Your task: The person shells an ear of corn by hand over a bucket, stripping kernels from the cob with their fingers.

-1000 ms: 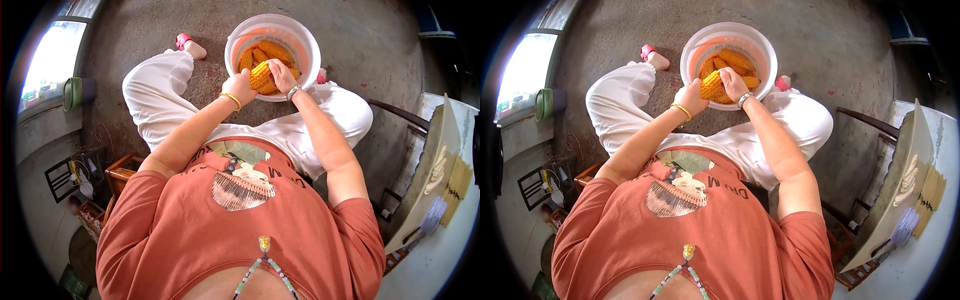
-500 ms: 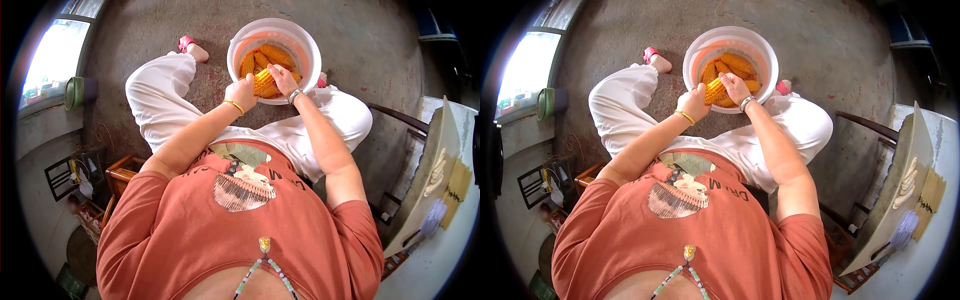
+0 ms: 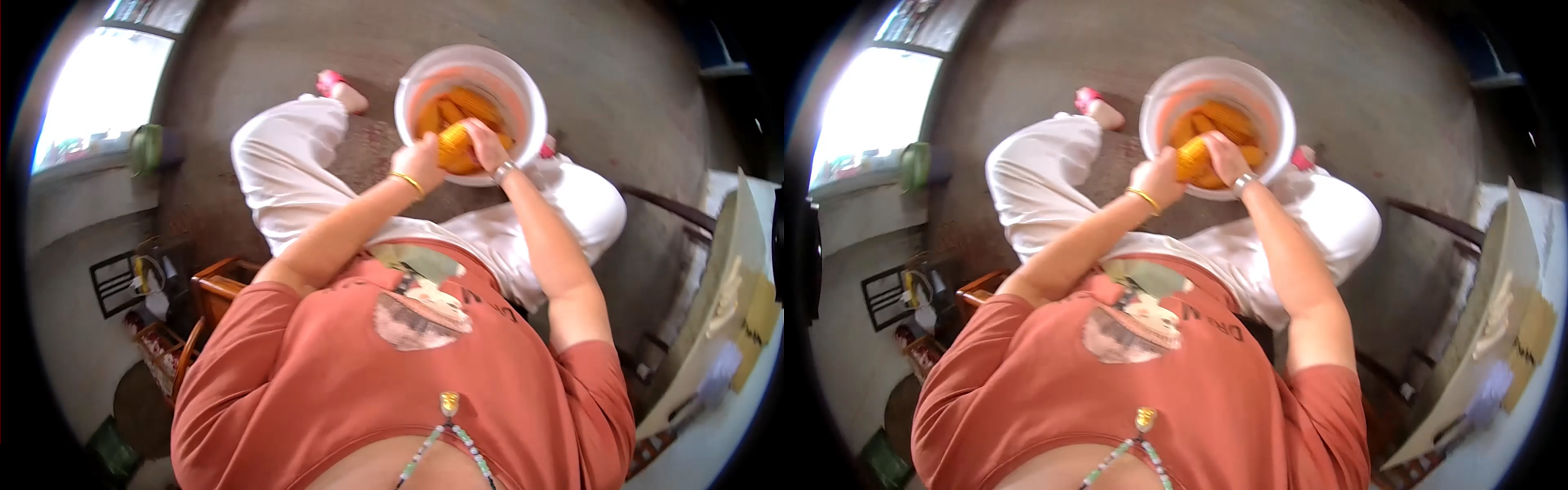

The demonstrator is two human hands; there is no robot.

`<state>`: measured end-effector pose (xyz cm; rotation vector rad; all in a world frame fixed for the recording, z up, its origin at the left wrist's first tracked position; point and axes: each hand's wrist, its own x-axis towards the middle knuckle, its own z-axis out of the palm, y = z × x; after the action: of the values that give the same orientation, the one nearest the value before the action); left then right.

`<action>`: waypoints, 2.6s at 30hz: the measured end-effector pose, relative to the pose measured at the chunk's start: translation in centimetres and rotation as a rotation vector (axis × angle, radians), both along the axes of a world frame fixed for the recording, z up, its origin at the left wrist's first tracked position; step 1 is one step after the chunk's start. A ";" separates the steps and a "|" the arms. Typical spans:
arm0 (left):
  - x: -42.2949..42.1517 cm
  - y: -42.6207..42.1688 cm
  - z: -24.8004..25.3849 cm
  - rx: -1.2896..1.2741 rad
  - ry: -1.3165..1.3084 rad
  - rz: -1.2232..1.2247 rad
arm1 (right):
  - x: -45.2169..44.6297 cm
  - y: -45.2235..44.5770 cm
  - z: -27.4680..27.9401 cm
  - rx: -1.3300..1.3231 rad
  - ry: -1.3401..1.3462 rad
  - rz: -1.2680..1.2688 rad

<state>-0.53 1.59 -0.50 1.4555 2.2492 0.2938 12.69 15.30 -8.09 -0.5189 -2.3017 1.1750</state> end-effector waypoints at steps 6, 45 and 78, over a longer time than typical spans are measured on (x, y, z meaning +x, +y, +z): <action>0.8 -0.3 -0.5 -0.054 0.083 -0.025 | 0.1 -0.3 0.6 -0.825 -0.088 -0.082; -0.5 -0.1 2.6 0.012 -0.045 -0.073 | -0.2 -0.7 1.3 -0.946 -0.121 -0.166; -2.2 2.0 -0.3 -0.179 -1.105 0.147 | 0.3 -0.3 4.5 -0.444 0.113 -0.159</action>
<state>-2.68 3.59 -0.84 0.7127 1.4028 0.7081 13.03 15.05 -3.60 -0.7561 -1.8658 1.5959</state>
